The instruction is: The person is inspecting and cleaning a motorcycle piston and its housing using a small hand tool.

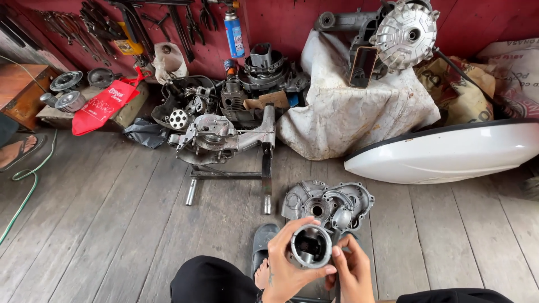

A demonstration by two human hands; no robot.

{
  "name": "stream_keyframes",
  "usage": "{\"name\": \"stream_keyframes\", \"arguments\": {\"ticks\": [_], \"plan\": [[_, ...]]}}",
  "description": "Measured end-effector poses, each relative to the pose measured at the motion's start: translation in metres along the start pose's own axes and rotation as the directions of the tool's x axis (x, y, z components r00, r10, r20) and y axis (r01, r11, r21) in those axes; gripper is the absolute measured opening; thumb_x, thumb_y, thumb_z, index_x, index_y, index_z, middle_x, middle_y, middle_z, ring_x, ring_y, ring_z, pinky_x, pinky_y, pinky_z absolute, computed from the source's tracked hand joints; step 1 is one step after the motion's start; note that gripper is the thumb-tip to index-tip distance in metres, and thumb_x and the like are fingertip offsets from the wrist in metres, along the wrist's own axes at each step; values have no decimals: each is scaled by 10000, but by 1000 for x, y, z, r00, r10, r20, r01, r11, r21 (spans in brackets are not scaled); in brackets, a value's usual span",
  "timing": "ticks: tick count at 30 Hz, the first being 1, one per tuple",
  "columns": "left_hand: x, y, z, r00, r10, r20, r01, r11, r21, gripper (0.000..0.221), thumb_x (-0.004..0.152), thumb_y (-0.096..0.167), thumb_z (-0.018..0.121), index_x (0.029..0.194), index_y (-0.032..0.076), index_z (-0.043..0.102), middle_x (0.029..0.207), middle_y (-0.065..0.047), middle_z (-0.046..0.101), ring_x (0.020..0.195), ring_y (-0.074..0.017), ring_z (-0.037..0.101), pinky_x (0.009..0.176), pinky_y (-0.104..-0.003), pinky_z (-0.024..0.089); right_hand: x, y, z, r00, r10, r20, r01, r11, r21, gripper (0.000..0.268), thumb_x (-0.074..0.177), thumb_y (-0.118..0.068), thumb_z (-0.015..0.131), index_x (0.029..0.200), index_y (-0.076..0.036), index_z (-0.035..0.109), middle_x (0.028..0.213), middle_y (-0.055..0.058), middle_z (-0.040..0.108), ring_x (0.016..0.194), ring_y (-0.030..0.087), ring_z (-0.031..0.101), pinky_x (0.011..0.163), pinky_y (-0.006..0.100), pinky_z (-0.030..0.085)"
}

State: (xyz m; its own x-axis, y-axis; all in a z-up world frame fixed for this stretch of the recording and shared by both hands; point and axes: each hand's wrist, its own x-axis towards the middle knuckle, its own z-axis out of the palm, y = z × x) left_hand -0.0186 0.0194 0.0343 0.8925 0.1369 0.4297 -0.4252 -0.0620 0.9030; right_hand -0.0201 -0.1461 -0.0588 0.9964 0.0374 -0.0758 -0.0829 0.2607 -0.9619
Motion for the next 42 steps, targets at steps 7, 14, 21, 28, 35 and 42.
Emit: {"name": "stream_keyframes", "arguments": {"ticks": [7,14,21,28,35,42], "plan": [[6,1,6,999,-18,-49,16,999,-45,685,636,347,909,1196,55,642,1115,-74,729,929,-189,710,878,-328,589,-13,-11,9,997,-44,65,44,999,1,157,951,-89,609,861,-16,503,464,73,565,271,150,482,253,279,391],[1,-10,10,997,-76,24,78,987,-141,730,613,276,925,1234,45,618,1152,-96,718,998,-215,700,930,-348,565,-26,-11,8,996,-78,42,77,997,13,119,956,-81,575,906,-8,494,532,47,542,290,113,446,257,253,354],[-1,-4,16,998,-63,25,66,985,-161,758,665,382,911,1254,53,567,1163,-83,666,985,-203,670,908,-337,553,-2,-36,8,985,-174,-8,174,984,-26,133,962,-75,578,891,-21,480,526,38,555,346,86,438,311,237,370],[-4,-16,15,995,-96,-18,90,973,-215,808,674,303,919,1330,54,518,1227,-110,662,1052,-213,668,947,-340,553,-26,-24,9,988,-132,75,141,982,-122,149,939,-91,610,857,-8,517,485,25,559,262,116,449,294,213,309],[3,-19,12,994,-109,10,109,973,-205,816,624,276,929,1314,40,564,1180,-113,704,1020,-217,686,944,-334,549,-19,-29,12,990,-137,36,139,989,-58,169,944,-100,623,861,-4,512,514,39,560,298,104,446,275,240,341],[-2,-17,16,971,-222,84,237,906,-351,711,775,381,765,1324,-37,592,1083,-121,732,966,-198,703,885,-303,546,-12,-39,-1,966,-260,-12,235,888,-395,24,905,-28,604,901,-23,581,602,0,571,484,80,511,449,230,438]]}}
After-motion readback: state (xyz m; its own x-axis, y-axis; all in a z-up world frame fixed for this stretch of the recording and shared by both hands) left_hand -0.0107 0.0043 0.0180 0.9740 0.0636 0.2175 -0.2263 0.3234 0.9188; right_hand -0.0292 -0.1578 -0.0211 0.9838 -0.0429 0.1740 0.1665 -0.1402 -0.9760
